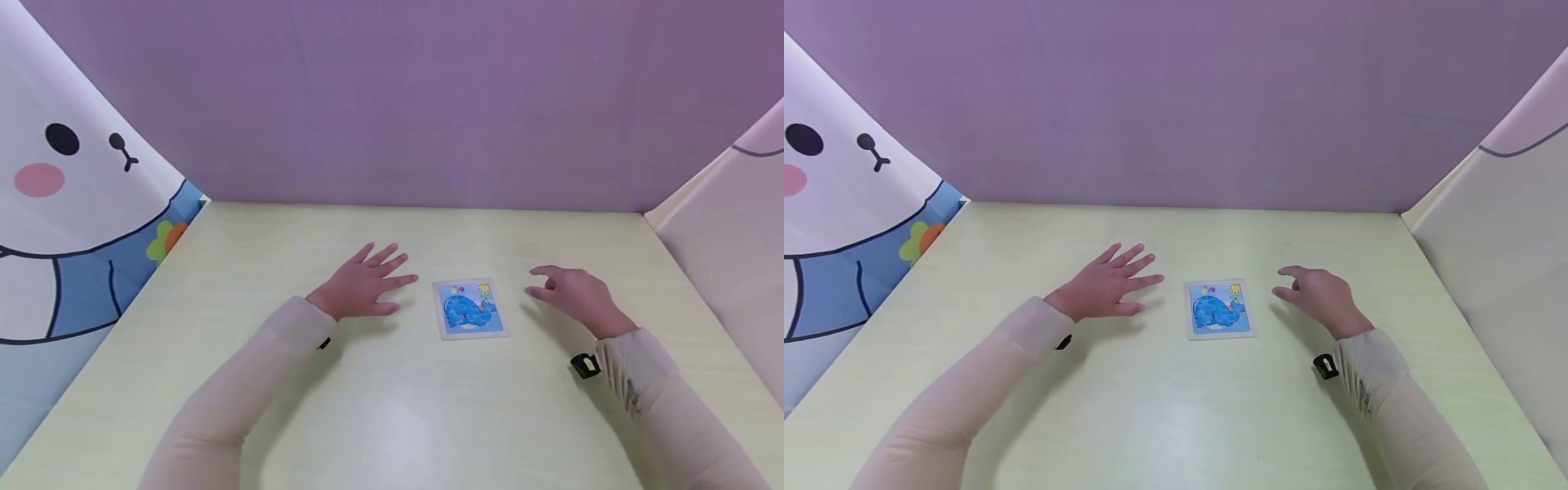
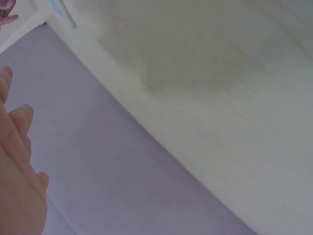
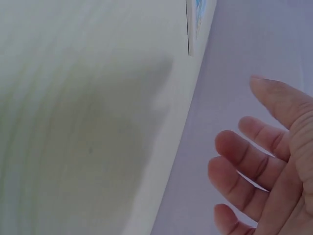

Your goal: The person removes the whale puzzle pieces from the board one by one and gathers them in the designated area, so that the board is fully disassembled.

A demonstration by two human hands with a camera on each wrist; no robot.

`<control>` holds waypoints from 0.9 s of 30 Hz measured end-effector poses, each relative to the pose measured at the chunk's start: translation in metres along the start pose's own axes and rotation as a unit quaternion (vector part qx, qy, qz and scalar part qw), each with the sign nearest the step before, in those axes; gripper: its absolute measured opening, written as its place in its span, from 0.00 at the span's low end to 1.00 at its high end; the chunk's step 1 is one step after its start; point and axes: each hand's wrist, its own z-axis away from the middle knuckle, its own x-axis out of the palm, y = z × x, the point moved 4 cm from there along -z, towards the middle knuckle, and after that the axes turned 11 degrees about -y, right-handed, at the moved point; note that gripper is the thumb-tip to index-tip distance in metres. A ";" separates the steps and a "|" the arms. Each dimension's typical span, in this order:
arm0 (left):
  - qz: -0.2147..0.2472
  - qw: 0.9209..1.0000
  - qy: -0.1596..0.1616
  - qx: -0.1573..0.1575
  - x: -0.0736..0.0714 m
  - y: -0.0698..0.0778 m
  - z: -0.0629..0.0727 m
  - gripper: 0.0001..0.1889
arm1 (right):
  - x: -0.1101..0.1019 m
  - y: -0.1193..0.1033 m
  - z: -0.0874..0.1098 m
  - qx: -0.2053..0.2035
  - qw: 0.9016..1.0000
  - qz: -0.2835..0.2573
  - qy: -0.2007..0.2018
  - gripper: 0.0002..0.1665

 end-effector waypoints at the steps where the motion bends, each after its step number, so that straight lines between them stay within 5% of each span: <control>1: 0.000 1.000 -0.005 0.006 0.001 0.002 -0.003 0.30 | 0.000 0.000 -0.002 0.000 1.000 0.000 -0.004 0.29; 13: 0.022 0.995 -0.090 0.041 0.003 0.034 -0.042 0.31 | 0.006 -0.010 -0.020 -0.004 0.998 -0.007 -0.064 0.27; 27: 0.067 0.983 -0.168 0.015 0.003 0.059 -0.074 0.33 | 0.017 -0.021 -0.037 -0.011 0.993 -0.025 -0.111 0.25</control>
